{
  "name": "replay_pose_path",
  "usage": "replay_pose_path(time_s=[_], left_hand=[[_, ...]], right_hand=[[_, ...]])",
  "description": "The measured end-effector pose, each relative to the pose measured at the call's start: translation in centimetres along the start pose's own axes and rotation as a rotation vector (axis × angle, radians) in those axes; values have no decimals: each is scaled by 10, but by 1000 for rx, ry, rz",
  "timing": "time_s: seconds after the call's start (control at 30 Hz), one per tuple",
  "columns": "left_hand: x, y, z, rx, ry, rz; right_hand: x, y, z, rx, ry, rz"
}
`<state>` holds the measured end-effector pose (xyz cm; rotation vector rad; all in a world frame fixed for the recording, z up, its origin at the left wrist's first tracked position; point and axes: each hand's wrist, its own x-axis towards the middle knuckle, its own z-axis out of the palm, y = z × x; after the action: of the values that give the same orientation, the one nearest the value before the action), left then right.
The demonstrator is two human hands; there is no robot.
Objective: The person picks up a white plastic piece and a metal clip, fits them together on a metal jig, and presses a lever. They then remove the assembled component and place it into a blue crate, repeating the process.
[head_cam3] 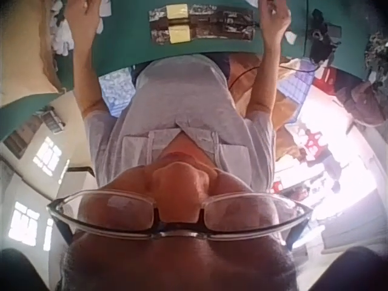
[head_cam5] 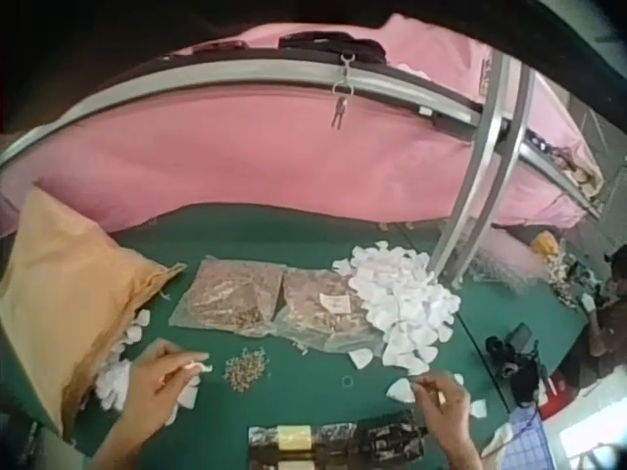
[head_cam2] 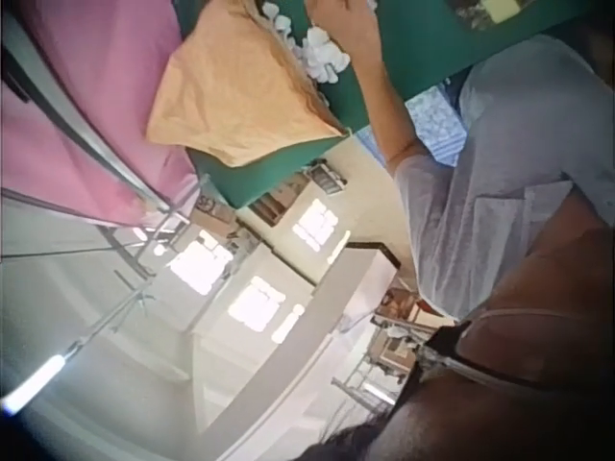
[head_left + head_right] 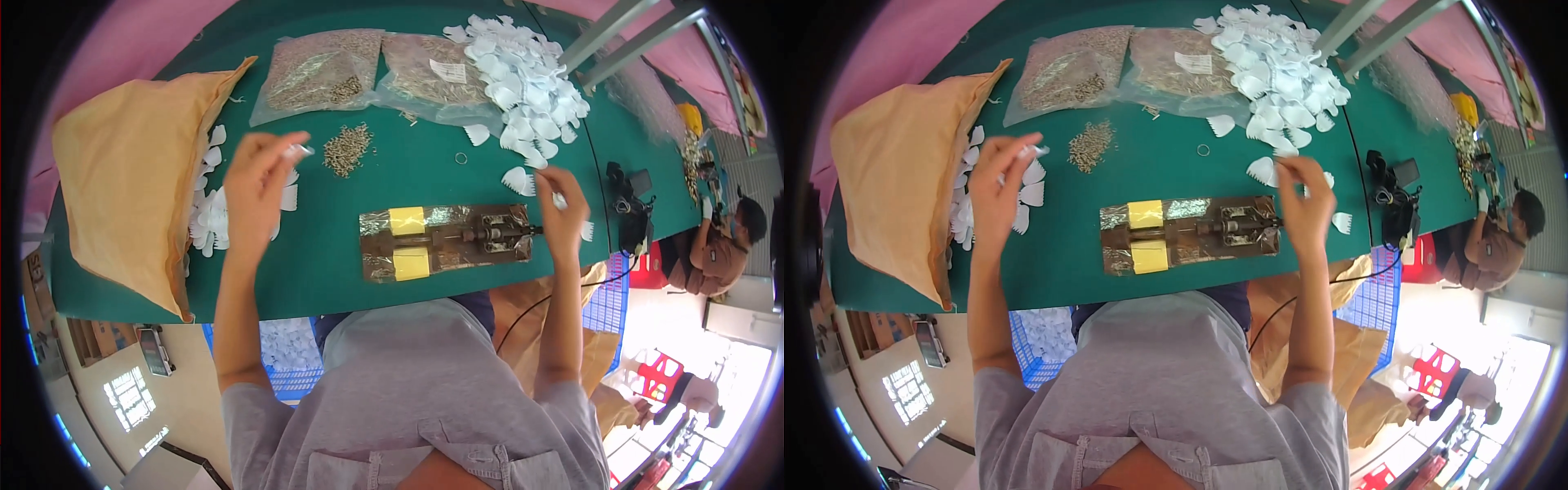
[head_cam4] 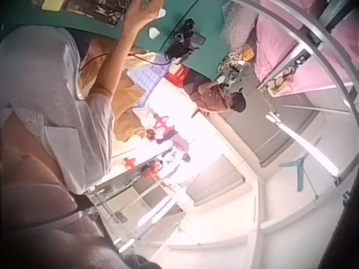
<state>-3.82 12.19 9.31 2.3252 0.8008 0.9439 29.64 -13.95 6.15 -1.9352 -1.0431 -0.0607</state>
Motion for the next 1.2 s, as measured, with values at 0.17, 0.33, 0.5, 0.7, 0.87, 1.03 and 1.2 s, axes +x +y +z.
replay_pose_path(time_s=[0.17,0.33,0.5,0.7,0.87,1.03,1.2], left_hand=[[-64,82,29,-409,-385,-177],[-104,81,73,-347,-333,-20],[-109,81,87,48,-225,269],[-103,73,99,184,-30,254],[-91,64,97,-101,-52,38],[-95,54,97,-208,-193,-34],[-97,51,101,-266,-197,-75]], right_hand=[[68,27,61,-296,-357,88],[85,28,94,-663,-386,222],[104,46,89,29,-595,529],[26,-47,60,112,-575,117],[-8,-76,67,119,-675,-272],[0,-90,52,-33,-957,-435],[-12,-98,57,76,-958,-211]])
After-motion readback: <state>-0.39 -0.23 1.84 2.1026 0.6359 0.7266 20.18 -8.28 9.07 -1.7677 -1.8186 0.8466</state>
